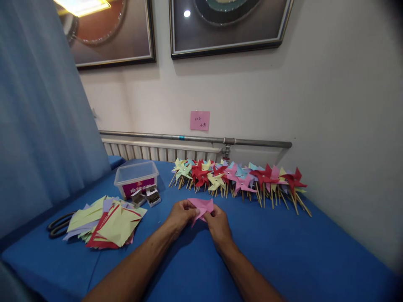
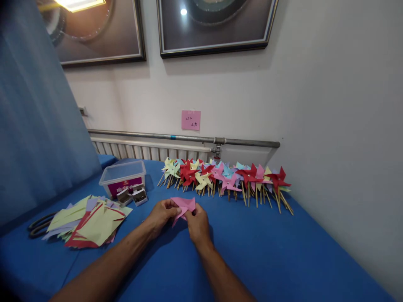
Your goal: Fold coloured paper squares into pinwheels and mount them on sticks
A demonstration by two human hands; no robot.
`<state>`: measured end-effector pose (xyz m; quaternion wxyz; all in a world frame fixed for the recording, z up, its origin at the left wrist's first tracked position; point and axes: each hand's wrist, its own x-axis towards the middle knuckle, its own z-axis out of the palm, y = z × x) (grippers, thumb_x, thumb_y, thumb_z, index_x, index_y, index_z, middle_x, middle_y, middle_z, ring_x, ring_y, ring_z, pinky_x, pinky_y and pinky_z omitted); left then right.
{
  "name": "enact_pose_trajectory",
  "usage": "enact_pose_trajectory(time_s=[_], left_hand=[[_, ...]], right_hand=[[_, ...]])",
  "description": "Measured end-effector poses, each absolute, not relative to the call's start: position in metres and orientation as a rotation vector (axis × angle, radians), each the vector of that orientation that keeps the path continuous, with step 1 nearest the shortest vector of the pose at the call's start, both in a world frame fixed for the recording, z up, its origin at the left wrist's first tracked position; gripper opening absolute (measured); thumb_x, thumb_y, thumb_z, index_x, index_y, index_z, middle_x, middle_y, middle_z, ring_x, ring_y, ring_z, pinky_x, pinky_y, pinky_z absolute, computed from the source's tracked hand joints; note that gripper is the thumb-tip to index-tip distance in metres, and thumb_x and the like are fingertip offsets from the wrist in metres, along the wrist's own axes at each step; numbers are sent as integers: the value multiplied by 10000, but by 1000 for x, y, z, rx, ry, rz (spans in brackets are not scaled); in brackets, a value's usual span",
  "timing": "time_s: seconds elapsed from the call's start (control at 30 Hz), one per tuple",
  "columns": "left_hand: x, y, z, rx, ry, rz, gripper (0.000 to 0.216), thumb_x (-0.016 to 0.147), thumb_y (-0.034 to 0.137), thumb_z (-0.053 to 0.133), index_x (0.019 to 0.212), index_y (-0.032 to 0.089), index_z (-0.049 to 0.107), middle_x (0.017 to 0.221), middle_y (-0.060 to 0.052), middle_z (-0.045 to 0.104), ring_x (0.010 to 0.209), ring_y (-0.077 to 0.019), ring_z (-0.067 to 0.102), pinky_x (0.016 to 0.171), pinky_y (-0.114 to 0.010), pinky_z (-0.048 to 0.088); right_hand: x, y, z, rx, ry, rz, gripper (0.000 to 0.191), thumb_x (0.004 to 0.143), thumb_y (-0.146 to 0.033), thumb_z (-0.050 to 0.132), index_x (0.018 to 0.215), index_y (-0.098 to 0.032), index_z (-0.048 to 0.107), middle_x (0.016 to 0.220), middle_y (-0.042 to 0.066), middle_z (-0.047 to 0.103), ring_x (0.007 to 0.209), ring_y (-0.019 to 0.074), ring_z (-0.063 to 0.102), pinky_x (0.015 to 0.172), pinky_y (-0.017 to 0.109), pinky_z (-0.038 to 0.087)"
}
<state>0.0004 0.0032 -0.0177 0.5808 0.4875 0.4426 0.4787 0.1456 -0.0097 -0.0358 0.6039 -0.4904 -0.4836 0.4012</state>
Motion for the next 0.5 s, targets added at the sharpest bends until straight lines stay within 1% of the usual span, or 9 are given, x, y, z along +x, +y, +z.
enact_pose_trajectory(time_s=[0.1, 0.17, 0.23, 0.37, 0.5], left_hand=[[1, 2, -15, 1186, 1089, 1090, 352, 582, 405, 852, 672, 159, 617, 531, 21, 583, 471, -90, 444, 494, -236, 278], [2, 1, -15, 1227, 1119, 1087, 339, 597, 409, 837, 652, 165, 608, 527, 26, 569, 479, -91, 435, 496, -239, 277], [2, 0, -16, 1260, 1142, 1100, 322, 602, 389, 830, 632, 170, 596, 527, 31, 558, 487, -91, 427, 501, -242, 279], [3, 3, -19, 1240, 1186, 1126, 263, 605, 318, 808, 614, 176, 587, 516, 35, 541, 479, -93, 414, 498, -245, 271], [4, 7, -23, 1196, 1171, 1155, 253, 578, 279, 815, 600, 170, 588, 517, 35, 537, 480, -89, 416, 502, -239, 274]], right_hand=[[146, -9, -38, -1098, -1107, 957, 273, 689, -399, 778, 860, -185, 780, 798, 41, 787, 721, 225, 666, 677, 310, 518], [146, -8, -40, -1092, -1102, 967, 254, 683, -385, 776, 846, -190, 781, 780, 35, 783, 715, 226, 667, 669, 307, 515], [145, -7, -42, -1087, -1103, 981, 236, 677, -372, 772, 834, -195, 776, 774, 34, 782, 717, 229, 671, 661, 305, 512], [143, -5, -48, -1049, -1118, 1008, 283, 690, -380, 770, 909, -202, 784, 839, 45, 799, 759, 242, 694, 702, 325, 531], [141, -5, -49, -1052, -1128, 1015, 267, 710, -382, 760, 907, -203, 787, 810, 39, 794, 752, 245, 704, 707, 327, 540]])
